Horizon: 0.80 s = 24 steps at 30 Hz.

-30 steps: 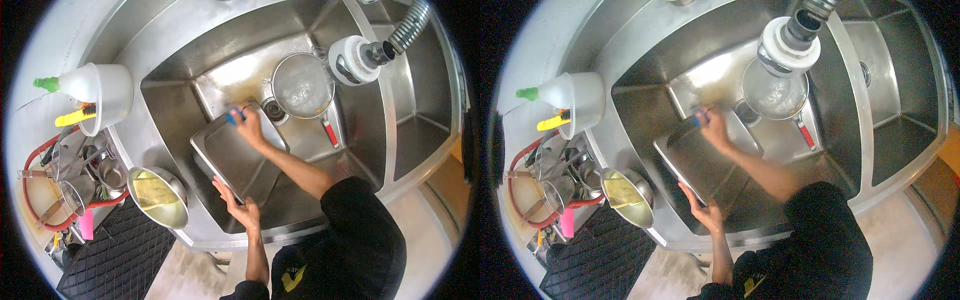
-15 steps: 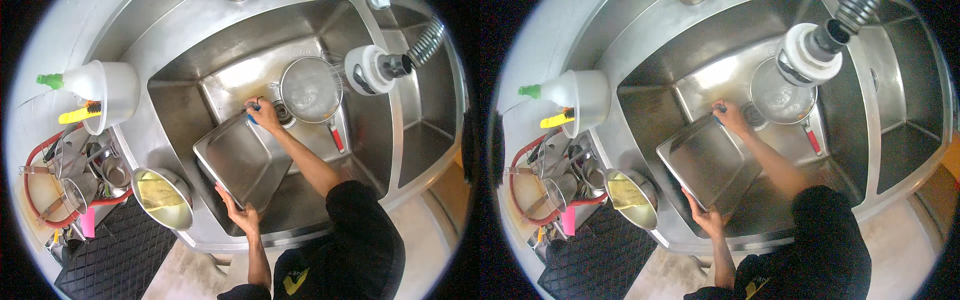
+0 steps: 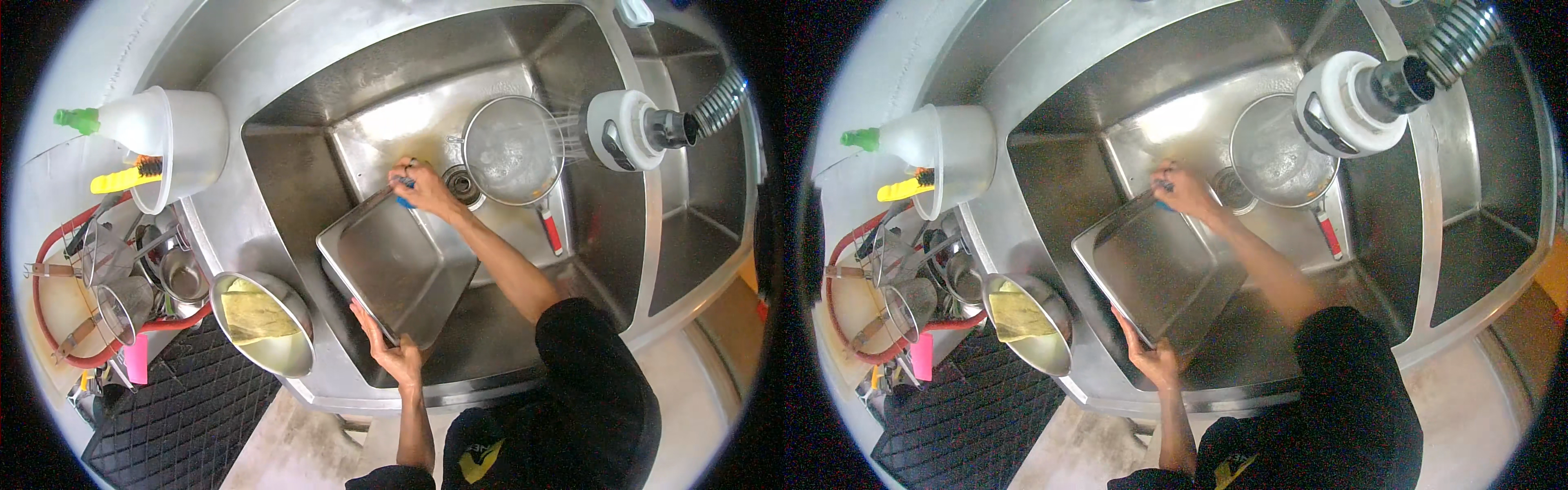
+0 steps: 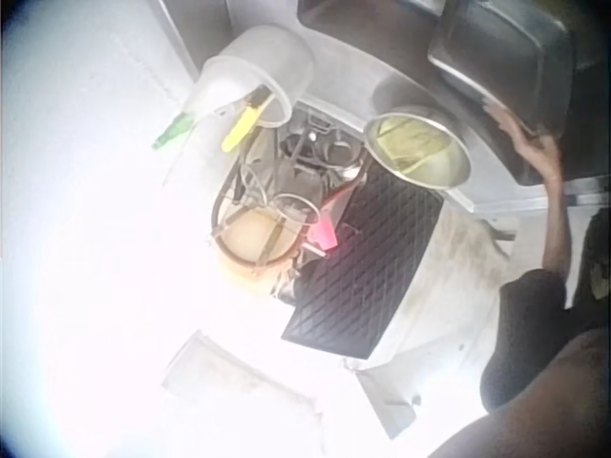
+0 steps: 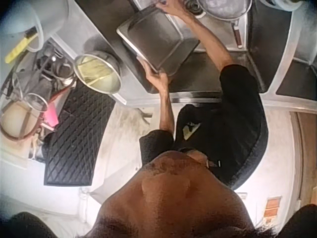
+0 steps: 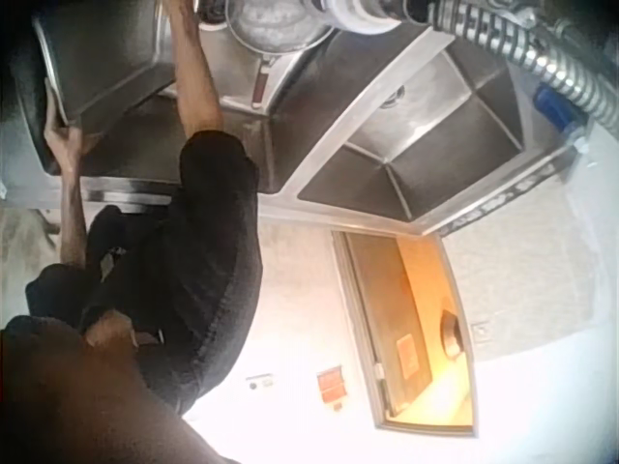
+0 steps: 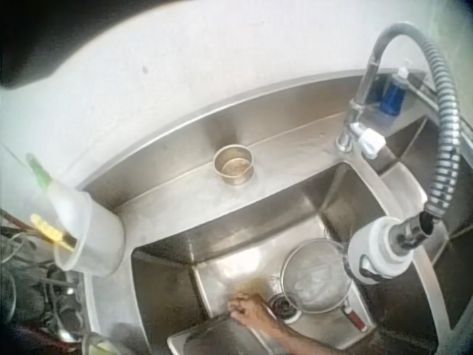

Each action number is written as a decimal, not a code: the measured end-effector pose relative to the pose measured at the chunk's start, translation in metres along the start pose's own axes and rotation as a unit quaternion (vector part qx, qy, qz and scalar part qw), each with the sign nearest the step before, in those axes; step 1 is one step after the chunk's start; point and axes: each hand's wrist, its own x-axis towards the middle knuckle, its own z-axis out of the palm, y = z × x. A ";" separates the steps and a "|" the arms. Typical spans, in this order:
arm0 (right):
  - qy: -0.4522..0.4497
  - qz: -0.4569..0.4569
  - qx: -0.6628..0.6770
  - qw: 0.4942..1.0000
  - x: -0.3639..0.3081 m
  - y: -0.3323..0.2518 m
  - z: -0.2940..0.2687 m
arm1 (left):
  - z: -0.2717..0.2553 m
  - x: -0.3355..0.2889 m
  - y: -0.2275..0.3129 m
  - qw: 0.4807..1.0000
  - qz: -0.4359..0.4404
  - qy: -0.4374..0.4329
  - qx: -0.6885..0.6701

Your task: The person carries a metal container of liquid through a kitchen to a sink, pours the liquid down the drain, and then washes the metal container and a mesh strainer with a sponge and running water.

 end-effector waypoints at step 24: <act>-0.008 -0.110 0.000 0.994 -0.005 -0.051 0.016 | 0.002 0.007 0.015 0.998 0.043 0.003 0.039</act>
